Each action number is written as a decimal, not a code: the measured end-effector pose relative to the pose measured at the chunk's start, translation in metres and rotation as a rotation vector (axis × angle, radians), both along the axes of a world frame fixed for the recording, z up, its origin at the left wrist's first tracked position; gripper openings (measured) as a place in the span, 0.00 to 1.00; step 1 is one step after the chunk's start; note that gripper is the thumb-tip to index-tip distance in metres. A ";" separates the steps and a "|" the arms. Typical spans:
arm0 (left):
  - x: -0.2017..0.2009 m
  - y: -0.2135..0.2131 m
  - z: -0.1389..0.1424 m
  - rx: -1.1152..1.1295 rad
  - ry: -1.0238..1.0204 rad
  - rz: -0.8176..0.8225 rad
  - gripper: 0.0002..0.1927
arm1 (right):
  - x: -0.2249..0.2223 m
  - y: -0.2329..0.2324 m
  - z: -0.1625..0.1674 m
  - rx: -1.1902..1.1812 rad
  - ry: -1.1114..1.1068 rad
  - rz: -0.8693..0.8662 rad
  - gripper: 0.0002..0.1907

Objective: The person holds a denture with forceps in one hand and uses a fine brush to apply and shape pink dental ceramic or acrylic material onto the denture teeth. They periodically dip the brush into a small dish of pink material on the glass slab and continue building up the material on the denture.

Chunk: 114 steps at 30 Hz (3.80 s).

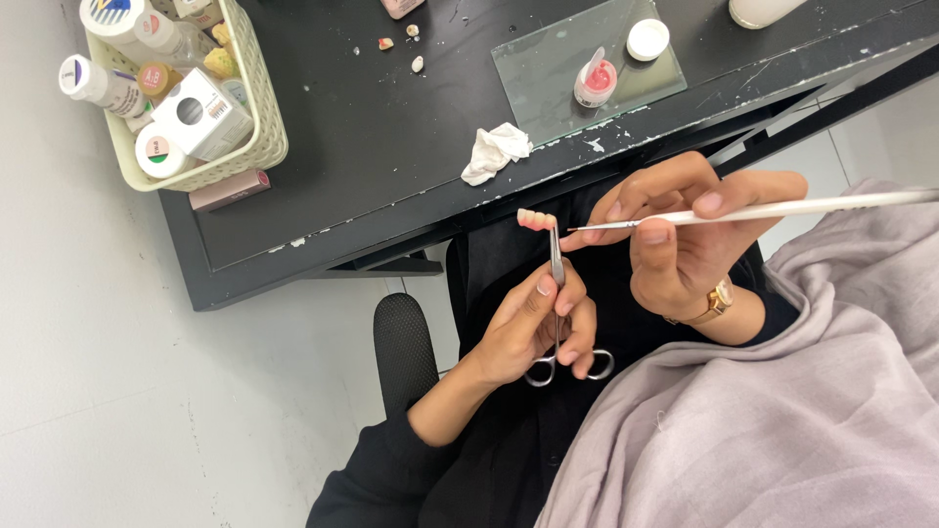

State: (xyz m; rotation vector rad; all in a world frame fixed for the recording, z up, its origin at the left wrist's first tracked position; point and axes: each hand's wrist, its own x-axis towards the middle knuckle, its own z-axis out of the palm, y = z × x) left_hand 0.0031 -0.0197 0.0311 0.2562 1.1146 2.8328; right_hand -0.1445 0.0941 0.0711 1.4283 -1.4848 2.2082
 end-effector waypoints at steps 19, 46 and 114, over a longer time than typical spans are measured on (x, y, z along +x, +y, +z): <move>0.005 -0.002 -0.002 0.089 0.000 -0.031 0.23 | -0.008 -0.008 -0.004 -0.074 0.227 0.014 0.16; 0.005 -0.003 -0.002 0.091 -0.006 -0.030 0.23 | -0.009 -0.009 0.001 -0.068 0.261 0.064 0.16; -0.006 0.000 -0.001 -0.001 -0.039 0.125 0.18 | -0.091 0.001 -0.017 0.348 0.107 -0.222 0.15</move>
